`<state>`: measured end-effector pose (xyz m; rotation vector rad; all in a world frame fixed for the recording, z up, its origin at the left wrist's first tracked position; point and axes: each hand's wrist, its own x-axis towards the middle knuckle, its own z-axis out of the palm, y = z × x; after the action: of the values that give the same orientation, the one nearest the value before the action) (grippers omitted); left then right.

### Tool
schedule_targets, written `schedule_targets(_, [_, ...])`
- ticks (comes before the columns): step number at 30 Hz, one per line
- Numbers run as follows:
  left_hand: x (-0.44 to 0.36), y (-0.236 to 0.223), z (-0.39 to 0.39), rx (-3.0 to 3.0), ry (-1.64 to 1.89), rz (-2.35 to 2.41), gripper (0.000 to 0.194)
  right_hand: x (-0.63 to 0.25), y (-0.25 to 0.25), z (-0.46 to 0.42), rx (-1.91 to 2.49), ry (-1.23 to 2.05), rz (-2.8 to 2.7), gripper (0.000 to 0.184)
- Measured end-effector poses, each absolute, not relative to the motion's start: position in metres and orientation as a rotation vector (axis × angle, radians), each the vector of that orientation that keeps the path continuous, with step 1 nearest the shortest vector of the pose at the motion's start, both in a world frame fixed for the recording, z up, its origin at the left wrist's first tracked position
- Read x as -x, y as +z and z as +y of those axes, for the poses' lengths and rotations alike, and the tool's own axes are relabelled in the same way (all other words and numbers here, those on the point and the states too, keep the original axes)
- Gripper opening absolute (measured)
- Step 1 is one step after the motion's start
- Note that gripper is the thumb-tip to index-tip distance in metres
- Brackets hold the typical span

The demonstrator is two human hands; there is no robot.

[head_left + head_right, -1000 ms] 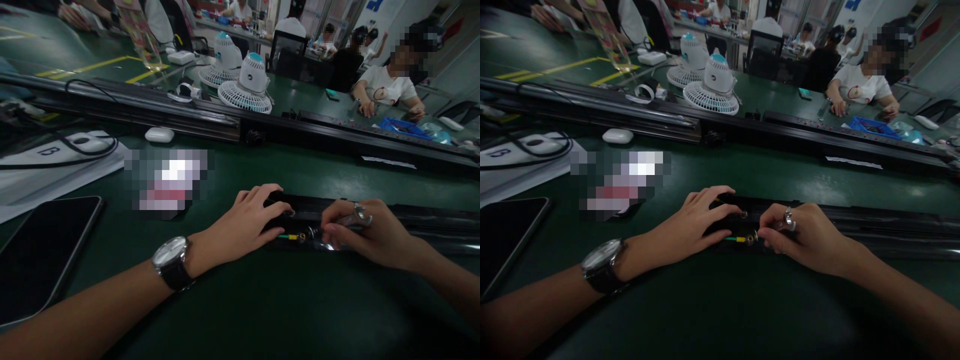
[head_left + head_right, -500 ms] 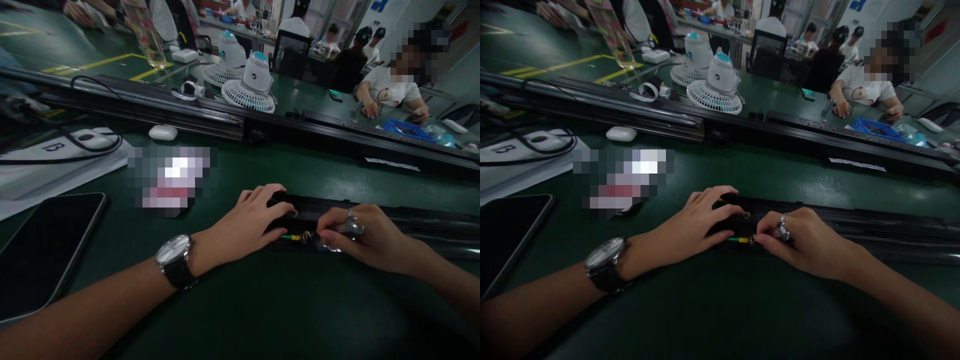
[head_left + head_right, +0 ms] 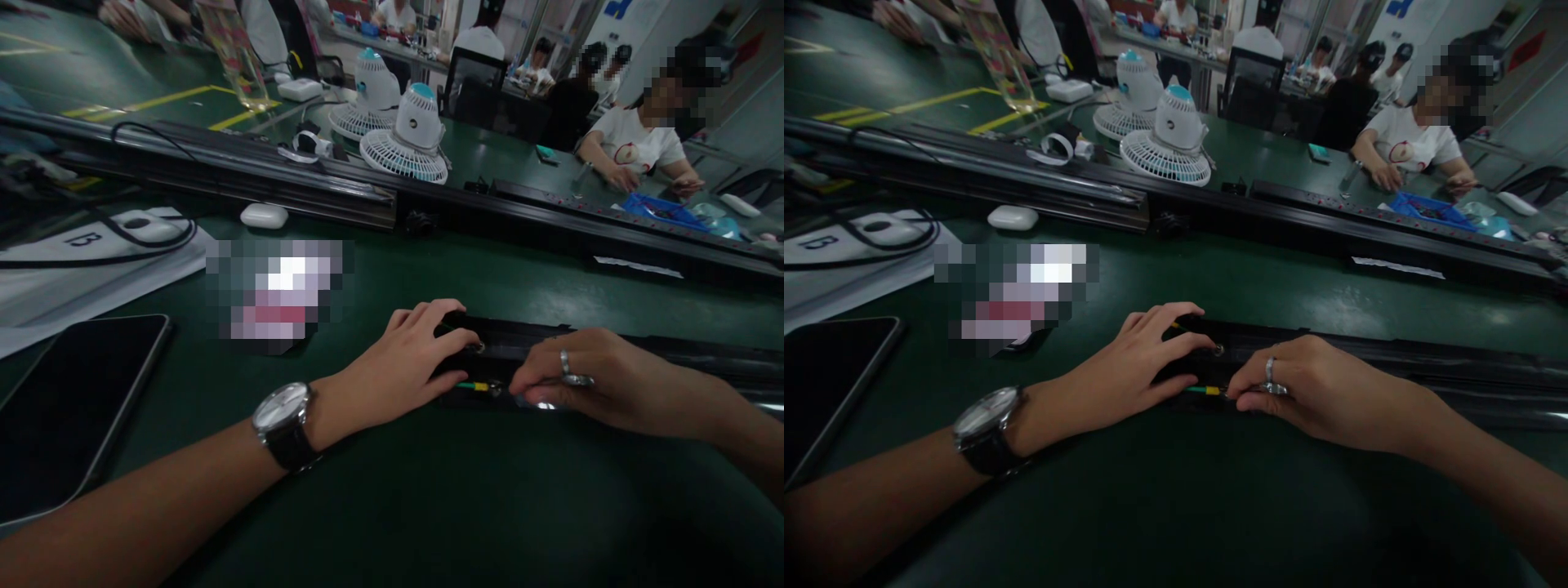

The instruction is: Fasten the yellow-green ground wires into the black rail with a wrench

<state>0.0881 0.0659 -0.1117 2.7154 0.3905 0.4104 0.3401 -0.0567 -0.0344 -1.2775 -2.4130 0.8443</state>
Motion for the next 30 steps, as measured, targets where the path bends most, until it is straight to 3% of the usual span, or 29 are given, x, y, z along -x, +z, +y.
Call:
schedule_targets(8, [-0.088,-0.115,0.067,-2.702,0.445,0.399,0.044,-0.349,-0.017,-0.040,1.185,1.139,-2.440,0.022])
schedule_targets(16, [-0.089,-0.113,0.065,-2.719,0.426,0.404,0.043,-0.342,-0.035,-0.061,1.473,0.547,-2.087,0.013])
schedule_targets(30, [-0.089,-0.113,0.066,-2.723,0.412,0.399,0.044,-0.324,-0.050,-0.066,1.442,0.382,-2.150,0.010])
